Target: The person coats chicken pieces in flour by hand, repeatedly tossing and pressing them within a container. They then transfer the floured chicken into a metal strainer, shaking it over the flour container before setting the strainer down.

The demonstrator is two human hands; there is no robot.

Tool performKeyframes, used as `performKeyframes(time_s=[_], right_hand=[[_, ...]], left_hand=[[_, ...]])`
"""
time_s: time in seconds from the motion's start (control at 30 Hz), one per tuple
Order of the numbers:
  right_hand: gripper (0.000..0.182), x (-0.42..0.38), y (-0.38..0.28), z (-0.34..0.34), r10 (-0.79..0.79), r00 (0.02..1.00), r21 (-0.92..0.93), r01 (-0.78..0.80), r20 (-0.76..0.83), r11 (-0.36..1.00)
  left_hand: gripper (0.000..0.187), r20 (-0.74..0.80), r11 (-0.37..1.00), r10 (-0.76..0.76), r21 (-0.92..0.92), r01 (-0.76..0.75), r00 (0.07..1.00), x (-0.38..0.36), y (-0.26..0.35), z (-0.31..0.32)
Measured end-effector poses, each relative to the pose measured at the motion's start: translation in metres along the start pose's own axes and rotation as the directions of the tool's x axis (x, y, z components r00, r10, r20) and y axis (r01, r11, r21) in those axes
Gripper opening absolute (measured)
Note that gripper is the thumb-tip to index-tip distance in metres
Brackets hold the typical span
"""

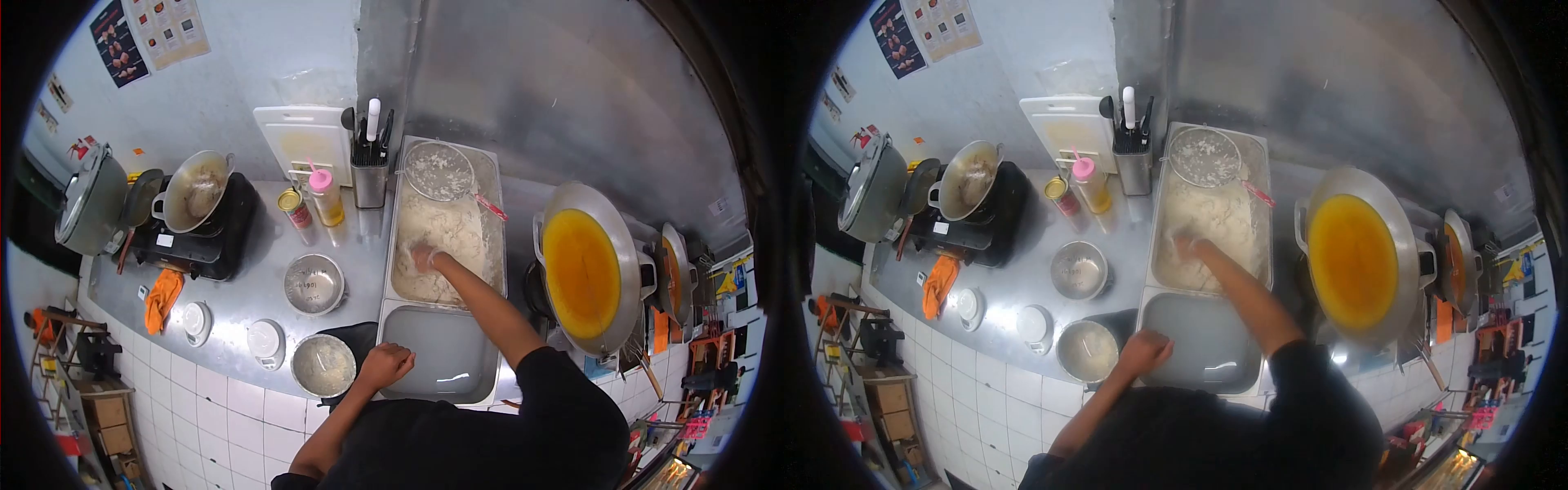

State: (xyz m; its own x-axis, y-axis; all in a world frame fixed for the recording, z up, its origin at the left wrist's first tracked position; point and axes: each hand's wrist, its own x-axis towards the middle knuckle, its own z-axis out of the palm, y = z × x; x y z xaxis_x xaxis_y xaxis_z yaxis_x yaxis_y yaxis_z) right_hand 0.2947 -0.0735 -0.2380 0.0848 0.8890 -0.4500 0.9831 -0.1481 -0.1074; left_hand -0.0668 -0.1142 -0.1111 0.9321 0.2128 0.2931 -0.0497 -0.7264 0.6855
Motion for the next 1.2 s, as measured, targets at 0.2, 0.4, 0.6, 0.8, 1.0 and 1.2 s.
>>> performKeyframes(time_s=[0.2,0.4,0.6,0.8,1.0,1.2], right_hand=[[0.028,-0.072,-0.035,0.011,0.042,0.993,0.071,-0.035,-0.111,0.997],[0.035,-0.050,0.025,0.014,0.161,0.950,0.101,-0.139,-0.267,0.985],[0.031,0.060,0.115,0.028,0.355,0.828,0.072,-0.361,-0.433,0.930],[0.012,0.111,0.128,0.071,0.140,0.940,-0.095,-0.177,-0.310,0.980],[0.010,0.048,0.070,0.113,-0.291,0.896,-0.142,0.257,-0.335,0.956],[0.012,-0.077,-0.040,-0.012,0.249,0.900,0.290,-0.146,-0.359,0.946]], left_hand=[[0.025,0.015,1.000,0.013,-0.017,-0.013,1.000,0.001,-0.003,0.000],[0.025,0.076,1.000,0.001,-0.005,0.000,0.997,0.003,-0.002,-0.005],[0.025,0.091,1.000,-0.007,-0.009,0.008,0.996,0.007,-0.003,-0.008],[0.026,0.099,1.000,-0.004,0.008,0.003,0.995,0.009,-0.001,-0.011],[0.027,0.063,1.000,0.002,-0.011,-0.002,0.998,0.006,-0.001,-0.004],[0.027,0.071,0.998,-0.035,-0.055,0.039,0.997,0.001,0.001,-0.004]])
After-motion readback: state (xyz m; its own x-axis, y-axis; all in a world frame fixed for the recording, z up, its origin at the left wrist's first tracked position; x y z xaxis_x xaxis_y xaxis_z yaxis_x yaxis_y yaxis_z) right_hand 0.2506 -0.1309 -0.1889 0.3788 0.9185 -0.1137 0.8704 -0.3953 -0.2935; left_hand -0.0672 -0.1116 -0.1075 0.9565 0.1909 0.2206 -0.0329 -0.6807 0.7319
